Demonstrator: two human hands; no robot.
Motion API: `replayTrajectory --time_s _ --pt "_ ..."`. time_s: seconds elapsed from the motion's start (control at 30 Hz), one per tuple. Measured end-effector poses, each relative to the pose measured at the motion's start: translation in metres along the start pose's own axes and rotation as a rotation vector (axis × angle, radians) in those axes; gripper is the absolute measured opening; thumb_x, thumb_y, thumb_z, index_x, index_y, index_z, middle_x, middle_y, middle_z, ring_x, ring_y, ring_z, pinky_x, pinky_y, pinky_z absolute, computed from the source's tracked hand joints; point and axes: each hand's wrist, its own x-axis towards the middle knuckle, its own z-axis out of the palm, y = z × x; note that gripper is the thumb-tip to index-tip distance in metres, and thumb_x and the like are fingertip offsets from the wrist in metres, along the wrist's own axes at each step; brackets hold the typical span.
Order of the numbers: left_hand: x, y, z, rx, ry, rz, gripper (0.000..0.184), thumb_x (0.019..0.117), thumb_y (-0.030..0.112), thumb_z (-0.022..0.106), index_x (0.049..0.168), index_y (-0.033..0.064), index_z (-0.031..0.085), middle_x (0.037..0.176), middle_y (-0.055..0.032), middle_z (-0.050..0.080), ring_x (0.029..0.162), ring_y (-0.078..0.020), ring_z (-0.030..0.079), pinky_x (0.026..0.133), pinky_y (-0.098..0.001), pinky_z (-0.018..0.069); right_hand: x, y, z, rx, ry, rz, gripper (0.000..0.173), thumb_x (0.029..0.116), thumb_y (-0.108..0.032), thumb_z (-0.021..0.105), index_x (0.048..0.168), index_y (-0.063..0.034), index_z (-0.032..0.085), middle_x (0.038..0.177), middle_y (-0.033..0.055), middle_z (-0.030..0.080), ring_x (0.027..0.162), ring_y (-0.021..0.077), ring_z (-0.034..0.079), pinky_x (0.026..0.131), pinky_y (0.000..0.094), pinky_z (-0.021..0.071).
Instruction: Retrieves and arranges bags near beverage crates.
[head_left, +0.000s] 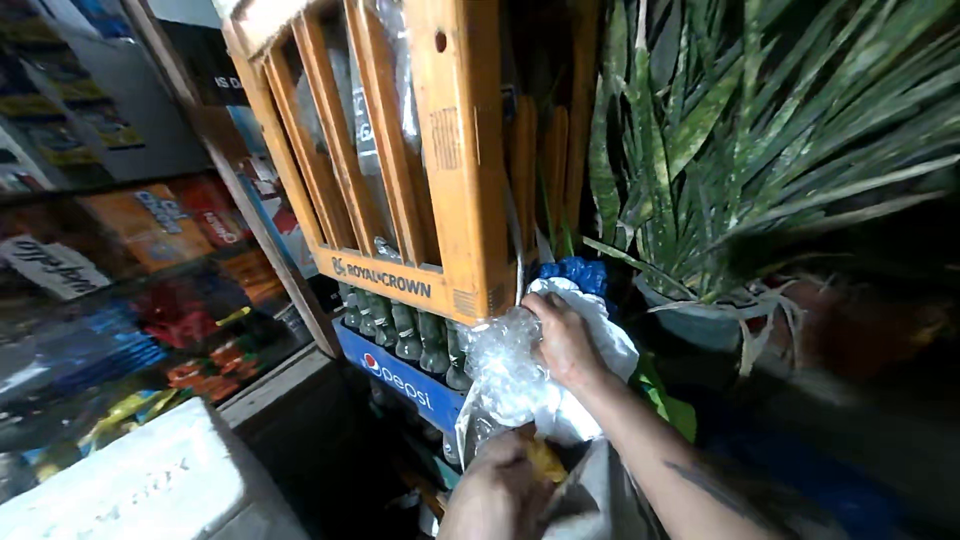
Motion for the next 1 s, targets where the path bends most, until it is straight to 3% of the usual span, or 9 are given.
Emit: replayTrajectory --time_s 0.13,0.2,0.33,0.47,0.57,0.63,0.77,0.9,1.0 --pt "0.015 -0.011 -0.020 -0.211 0.467 -0.022 0.029 0.0956 0.015 0.060 0.073 -0.0003 0.070 0.086 -0.0038 0.060 0.089 -0.0047 0.057 0.081 -0.0171 0.0476 0.003 -0.006 0.000 -0.013 -0.027 0.036 0.042 0.0785 0.015 0.074 0.118 0.0025 0.068 0.111 0.0285 0.066 0.099 0.0444 0.068 0.084 0.0562 0.0571" --pt "0.023 -0.010 -0.012 -0.197 0.478 -0.017 0.028 0.0961 0.015 0.061 0.076 -0.0009 0.071 0.088 -0.0073 0.063 0.090 -0.0109 0.060 0.082 -0.0242 0.0504 -0.001 -0.012 -0.007 -0.051 -0.094 0.048 0.044 0.0801 0.013 0.075 0.122 0.0015 0.067 0.115 0.0286 0.065 0.104 0.0447 0.067 0.088 0.0570 0.0559" --pt "-0.009 -0.012 0.005 0.038 -0.223 -0.162 0.025 0.1011 0.011 0.058 0.109 -0.0084 0.072 0.122 -0.0278 0.065 0.107 -0.0407 0.068 0.095 -0.0533 0.0550 -0.033 -0.011 -0.029 -0.221 -0.073 0.031 0.055 0.0726 -0.007 0.086 0.125 -0.0133 0.072 0.137 0.0264 0.057 0.129 0.0509 0.050 0.094 0.0684 0.0427" --pt "-0.005 0.001 0.020 0.281 -0.706 -0.399 0.035 0.1009 0.015 0.060 0.127 -0.0081 0.064 0.144 -0.0287 0.052 0.122 -0.0470 0.060 0.100 -0.0605 0.0503 -0.043 0.002 -0.031 -0.040 -0.101 0.346 0.089 0.0734 -0.007 0.085 0.152 -0.0276 0.049 0.170 0.0267 0.008 0.152 0.0540 0.017 0.110 0.0744 0.0305" --pt "0.021 0.005 0.034 0.385 -0.841 -0.563 0.044 0.1039 0.026 0.055 0.135 -0.0041 0.059 0.140 -0.0288 0.057 0.130 -0.0469 0.054 0.105 -0.0639 0.0437 -0.041 -0.011 -0.036 -0.127 -0.344 0.472 0.095 0.0811 -0.017 0.083 0.160 -0.0367 0.034 0.160 0.0266 0.032 0.141 0.0483 0.040 0.107 0.0656 0.0408" --pt "0.025 0.010 0.042 0.367 -0.856 -0.575 0.041 0.1040 0.023 0.054 0.135 -0.0033 0.058 0.139 -0.0284 0.057 0.130 -0.0470 0.053 0.104 -0.0652 0.0436 -0.044 -0.019 -0.033 -0.211 -0.366 0.435 0.087 0.0825 -0.019 0.083 0.157 -0.0328 0.041 0.151 0.0261 0.044 0.135 0.0451 0.048 0.107 0.0582 0.0443" --pt "0.017 0.044 0.001 0.130 -0.491 -0.525 0.035 0.1028 0.015 0.055 0.134 0.0019 0.061 0.128 -0.0245 0.066 0.122 -0.0422 0.062 0.102 -0.0598 0.0482 -0.038 -0.007 -0.027 -0.254 -0.233 0.343 0.064 0.0880 -0.005 0.075 0.148 -0.0072 0.053 0.144 0.0311 0.049 0.131 0.0470 0.053 0.107 0.0556 0.0465" --pt "0.005 0.055 -0.044 -0.103 0.156 -0.303 0.030 0.0986 0.003 0.053 0.124 -0.0057 0.065 0.106 -0.0236 0.072 0.101 -0.0373 0.070 0.093 -0.0535 0.0538 -0.038 0.001 -0.015 -0.177 -0.123 0.268 0.044 0.0993 0.000 0.058 0.144 -0.0015 0.057 0.142 0.0330 0.051 0.129 0.0488 0.054 0.107 0.0570 0.0453" --pt "0.005 0.050 -0.041 -0.166 0.246 -0.141 0.026 0.0945 0.001 0.055 0.115 -0.0061 0.068 0.099 -0.0215 0.073 0.094 -0.0341 0.072 0.087 -0.0528 0.0564 -0.045 -0.003 -0.011 -0.167 -0.072 0.166 0.039 0.0996 -0.001 0.056 0.138 0.0022 0.061 0.137 0.0339 0.055 0.125 0.0478 0.057 0.106 0.0563 0.0475"
